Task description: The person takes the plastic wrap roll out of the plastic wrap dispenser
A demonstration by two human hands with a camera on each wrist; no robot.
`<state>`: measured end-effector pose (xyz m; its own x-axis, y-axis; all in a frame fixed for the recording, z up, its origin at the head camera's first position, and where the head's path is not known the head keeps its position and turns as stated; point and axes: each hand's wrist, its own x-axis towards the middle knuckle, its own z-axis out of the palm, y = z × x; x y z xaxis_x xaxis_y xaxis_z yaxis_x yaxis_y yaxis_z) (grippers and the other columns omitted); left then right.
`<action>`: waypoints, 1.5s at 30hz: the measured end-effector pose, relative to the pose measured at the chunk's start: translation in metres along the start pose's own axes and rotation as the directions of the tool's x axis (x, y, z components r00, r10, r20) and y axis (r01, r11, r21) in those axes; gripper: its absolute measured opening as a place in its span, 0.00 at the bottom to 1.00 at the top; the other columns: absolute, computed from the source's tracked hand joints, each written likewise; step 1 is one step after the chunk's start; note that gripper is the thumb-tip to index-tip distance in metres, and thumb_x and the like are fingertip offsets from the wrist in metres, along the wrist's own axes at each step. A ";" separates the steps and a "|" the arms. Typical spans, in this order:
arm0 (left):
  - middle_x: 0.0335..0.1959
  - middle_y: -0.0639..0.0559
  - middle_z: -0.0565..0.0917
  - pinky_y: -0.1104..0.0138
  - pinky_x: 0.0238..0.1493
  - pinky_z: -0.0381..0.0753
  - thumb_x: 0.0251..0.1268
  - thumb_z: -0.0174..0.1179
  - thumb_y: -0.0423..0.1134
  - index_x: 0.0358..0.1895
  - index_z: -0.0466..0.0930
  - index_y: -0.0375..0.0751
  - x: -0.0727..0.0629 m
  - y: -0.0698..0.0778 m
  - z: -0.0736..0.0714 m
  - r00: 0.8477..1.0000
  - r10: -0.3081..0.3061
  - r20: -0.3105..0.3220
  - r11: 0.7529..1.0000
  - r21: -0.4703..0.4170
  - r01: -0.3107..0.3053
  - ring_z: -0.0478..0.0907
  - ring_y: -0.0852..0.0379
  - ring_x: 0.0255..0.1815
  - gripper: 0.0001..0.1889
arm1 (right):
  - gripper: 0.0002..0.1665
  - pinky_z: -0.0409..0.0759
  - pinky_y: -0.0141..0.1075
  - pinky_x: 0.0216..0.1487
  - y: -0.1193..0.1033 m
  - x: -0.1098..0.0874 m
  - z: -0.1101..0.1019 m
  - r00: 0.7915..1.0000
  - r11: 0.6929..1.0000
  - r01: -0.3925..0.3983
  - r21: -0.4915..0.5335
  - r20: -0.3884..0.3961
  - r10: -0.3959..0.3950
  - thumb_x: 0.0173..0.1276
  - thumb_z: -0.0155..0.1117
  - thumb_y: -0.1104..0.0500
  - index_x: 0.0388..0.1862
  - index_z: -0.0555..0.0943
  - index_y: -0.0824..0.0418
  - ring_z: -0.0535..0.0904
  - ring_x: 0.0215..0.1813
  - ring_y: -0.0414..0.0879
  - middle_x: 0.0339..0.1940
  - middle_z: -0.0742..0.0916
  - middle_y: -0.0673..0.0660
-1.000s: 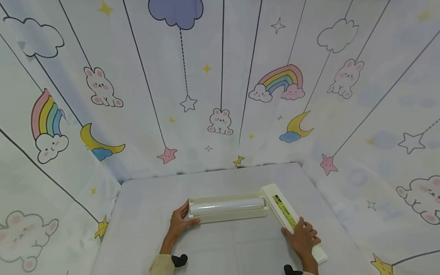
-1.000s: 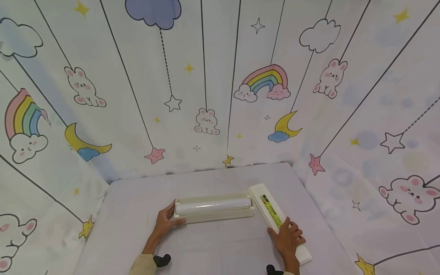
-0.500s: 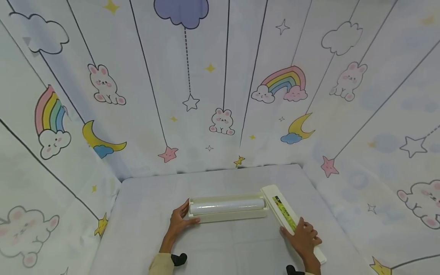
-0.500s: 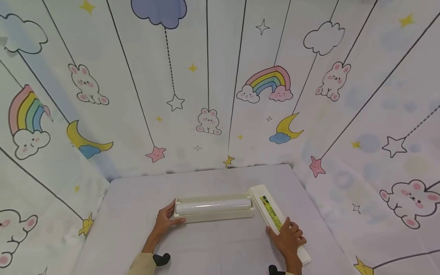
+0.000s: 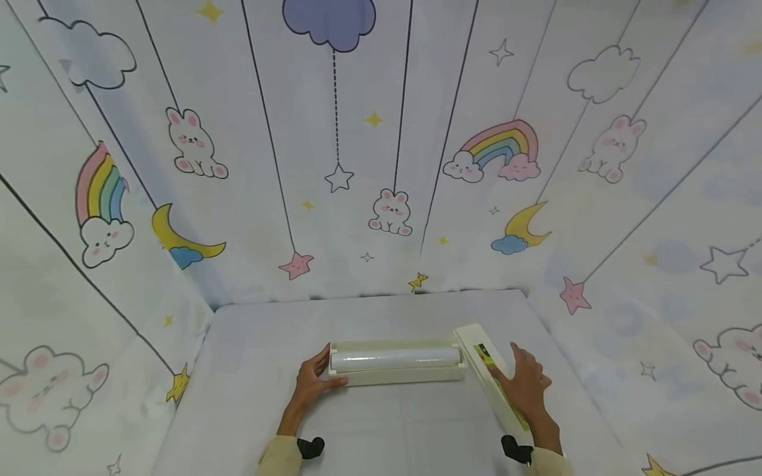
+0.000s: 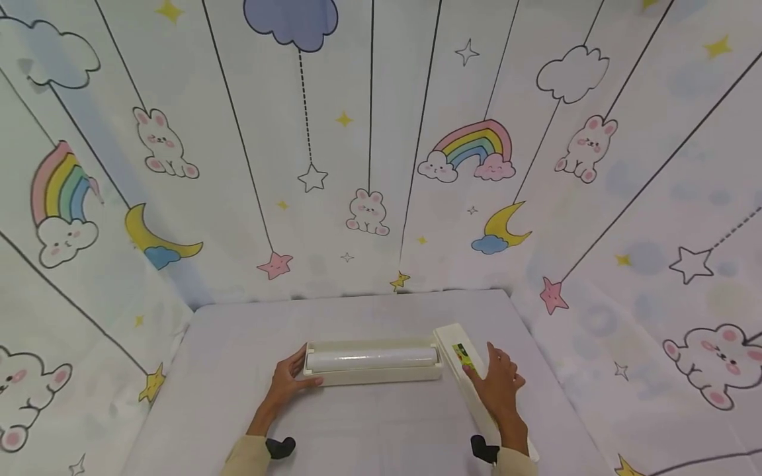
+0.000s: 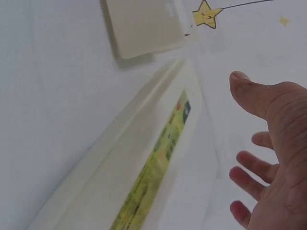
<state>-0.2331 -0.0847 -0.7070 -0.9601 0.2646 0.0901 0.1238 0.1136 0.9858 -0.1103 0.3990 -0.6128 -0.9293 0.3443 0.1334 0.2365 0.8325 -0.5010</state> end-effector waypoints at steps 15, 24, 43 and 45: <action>0.80 0.29 0.72 0.79 0.76 0.73 0.53 0.86 0.38 0.82 0.66 0.28 0.002 -0.010 -0.003 0.991 0.132 -0.003 0.990 0.048 -0.132 0.75 0.37 0.80 0.54 | 0.41 0.67 0.64 0.55 -0.056 0.047 -0.007 0.914 0.909 0.402 0.108 -0.116 -0.390 0.63 0.84 0.63 0.75 0.79 0.65 0.78 0.68 0.73 0.70 0.84 0.72; 0.80 0.34 0.74 0.75 0.78 0.75 0.52 0.87 0.40 0.83 0.67 0.33 0.002 -0.014 -0.002 0.989 0.145 -0.004 0.989 0.027 -0.145 0.76 0.43 0.80 0.54 | 0.35 0.75 0.69 0.59 -0.078 0.058 0.010 0.850 0.847 0.511 0.148 0.057 -0.523 0.57 0.88 0.64 0.65 0.87 0.64 0.86 0.59 0.65 0.60 0.91 0.63; 0.81 0.36 0.73 0.65 0.84 0.72 0.50 0.88 0.34 0.83 0.66 0.33 0.004 -0.007 0.000 1.000 0.025 -0.011 1.000 0.002 -0.025 0.71 0.33 0.82 0.55 | 0.29 0.82 0.60 0.62 -0.079 0.067 0.054 0.814 0.861 0.503 0.073 0.296 -0.501 0.54 0.90 0.58 0.55 0.92 0.64 0.90 0.53 0.58 0.50 0.95 0.59; 0.82 0.37 0.73 0.65 0.84 0.72 0.50 0.87 0.33 0.83 0.66 0.34 0.004 -0.008 0.000 1.000 0.016 -0.009 1.000 0.001 -0.016 0.71 0.34 0.83 0.55 | 0.28 0.77 0.57 0.62 -0.077 0.067 0.058 0.815 0.863 0.502 0.055 0.304 -0.493 0.54 0.89 0.56 0.54 0.92 0.64 0.90 0.54 0.58 0.51 0.95 0.59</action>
<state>-0.2382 -0.0841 -0.7141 -0.9603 0.2576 0.1071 0.1392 0.1099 0.9841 -0.2070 0.3324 -0.6150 -0.9603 -0.2622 0.0957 -0.2780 0.8675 -0.4126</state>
